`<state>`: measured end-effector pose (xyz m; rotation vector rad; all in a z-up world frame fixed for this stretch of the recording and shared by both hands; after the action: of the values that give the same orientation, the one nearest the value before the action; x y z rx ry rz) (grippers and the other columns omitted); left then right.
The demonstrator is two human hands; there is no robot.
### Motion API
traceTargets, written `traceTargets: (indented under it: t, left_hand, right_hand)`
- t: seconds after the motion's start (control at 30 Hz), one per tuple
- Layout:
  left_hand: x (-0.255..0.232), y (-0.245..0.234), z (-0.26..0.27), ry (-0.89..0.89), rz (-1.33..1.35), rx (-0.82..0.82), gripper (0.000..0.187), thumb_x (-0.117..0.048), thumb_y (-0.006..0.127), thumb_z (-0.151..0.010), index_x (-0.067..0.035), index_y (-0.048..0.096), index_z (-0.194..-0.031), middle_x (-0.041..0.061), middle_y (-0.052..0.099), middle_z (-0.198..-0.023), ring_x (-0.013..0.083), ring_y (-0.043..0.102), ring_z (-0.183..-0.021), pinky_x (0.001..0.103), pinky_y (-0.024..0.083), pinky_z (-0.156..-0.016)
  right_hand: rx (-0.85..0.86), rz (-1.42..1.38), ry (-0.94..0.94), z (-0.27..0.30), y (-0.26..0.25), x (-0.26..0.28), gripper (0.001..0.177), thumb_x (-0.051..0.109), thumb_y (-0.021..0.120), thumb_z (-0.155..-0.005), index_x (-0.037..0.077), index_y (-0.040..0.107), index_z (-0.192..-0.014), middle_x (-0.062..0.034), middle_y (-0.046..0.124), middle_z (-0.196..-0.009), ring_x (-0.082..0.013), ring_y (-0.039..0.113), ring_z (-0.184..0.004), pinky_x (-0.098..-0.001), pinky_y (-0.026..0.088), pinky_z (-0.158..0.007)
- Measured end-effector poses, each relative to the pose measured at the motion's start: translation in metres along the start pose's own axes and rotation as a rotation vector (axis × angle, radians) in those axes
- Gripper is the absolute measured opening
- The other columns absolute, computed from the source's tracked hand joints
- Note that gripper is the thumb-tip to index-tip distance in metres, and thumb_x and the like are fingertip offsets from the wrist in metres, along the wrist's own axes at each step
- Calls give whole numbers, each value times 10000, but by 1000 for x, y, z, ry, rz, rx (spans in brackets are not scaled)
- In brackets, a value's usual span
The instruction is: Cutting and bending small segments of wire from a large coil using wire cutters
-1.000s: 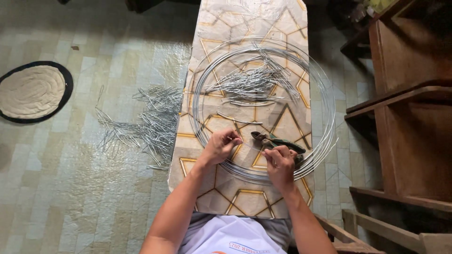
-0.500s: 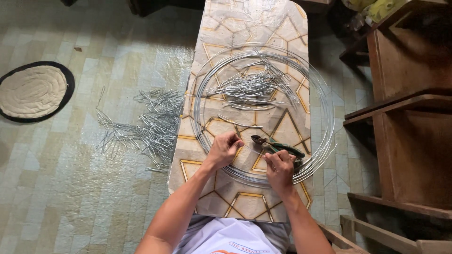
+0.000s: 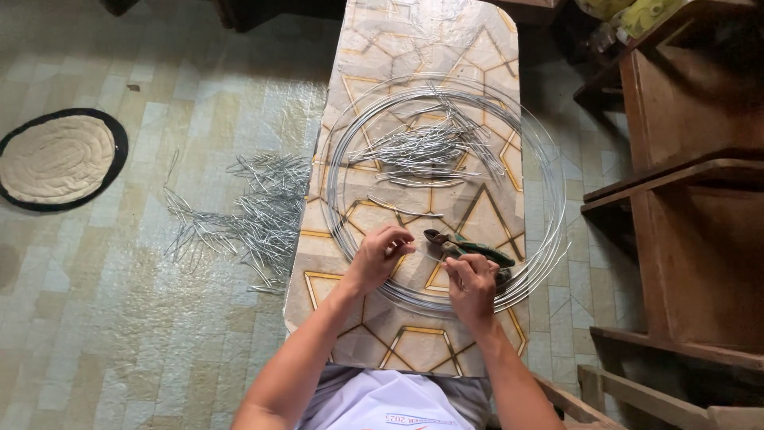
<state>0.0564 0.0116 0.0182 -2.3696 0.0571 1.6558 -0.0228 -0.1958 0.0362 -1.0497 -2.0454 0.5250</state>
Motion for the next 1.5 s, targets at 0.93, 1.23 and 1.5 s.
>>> traceTargets:
  t: [0.93,1.23,1.5]
  left_hand:
    - [-18,6,4,64,-199,43,70,-208,755,-932,-155,712,-918,54,569,-709,312,645,-636,353,553,-640]
    - [-58,45,21,554,-936,141,155,-287,476,-1038,-203,582,-961,-2,532,-815,232,593,-824,365,499,-747]
    - [-43,56,19,695,-997,310,251,-325,493,-974,-120,561,-848,46,526,-739,266,596,-698,379,457,-601]
  right_hand:
    - [56,39,-1,6,4,-2,95,159,856,-827,176,762,-824,12,538,-772,-188,610,-716,-302,448,-832]
    - [59,37,-21,8,2,1,84,164,859,-856,168,779,-880,11,547,-826,-202,606,-774,-323,454,-880]
    - [64,29,-76,6,2,8,92,151,862,-861,167,773,-872,14,544,-826,-189,610,-769,-328,430,-866]
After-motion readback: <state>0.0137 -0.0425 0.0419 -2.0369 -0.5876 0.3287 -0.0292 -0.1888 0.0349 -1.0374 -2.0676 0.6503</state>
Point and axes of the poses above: each hand's wrist, its own z-axis away from the middle knuckle, its own y-axis out of the palm, x = y × z, the point moved 8 cm from there along -z, towards the middle knuckle
